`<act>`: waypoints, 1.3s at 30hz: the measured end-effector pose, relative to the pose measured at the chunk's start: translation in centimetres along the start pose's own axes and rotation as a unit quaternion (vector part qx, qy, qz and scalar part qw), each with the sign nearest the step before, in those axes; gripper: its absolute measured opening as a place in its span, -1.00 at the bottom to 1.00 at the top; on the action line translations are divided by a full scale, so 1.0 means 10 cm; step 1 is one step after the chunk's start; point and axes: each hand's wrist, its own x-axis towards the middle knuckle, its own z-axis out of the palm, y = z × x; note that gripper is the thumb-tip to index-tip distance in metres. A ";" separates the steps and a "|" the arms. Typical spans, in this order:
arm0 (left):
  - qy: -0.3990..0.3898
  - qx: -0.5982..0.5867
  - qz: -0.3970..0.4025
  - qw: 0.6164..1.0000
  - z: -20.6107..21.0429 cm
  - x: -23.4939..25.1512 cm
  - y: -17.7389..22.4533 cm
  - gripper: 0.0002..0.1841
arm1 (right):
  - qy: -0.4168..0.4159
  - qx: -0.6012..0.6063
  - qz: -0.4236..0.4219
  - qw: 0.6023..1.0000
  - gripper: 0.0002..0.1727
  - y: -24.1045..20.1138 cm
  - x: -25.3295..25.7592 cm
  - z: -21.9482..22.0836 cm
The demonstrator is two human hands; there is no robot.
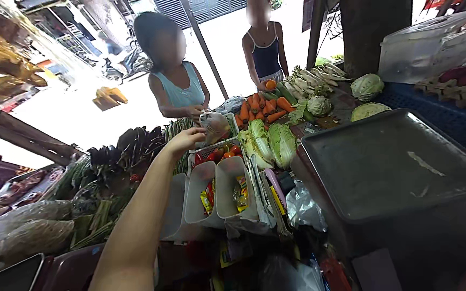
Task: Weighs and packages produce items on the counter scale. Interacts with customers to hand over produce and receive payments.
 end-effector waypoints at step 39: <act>0.129 0.243 -0.010 0.961 1.19 -1.07 -0.04 -0.49 | -0.098 0.124 0.043 0.986 -0.22 -0.22 0.23 -0.19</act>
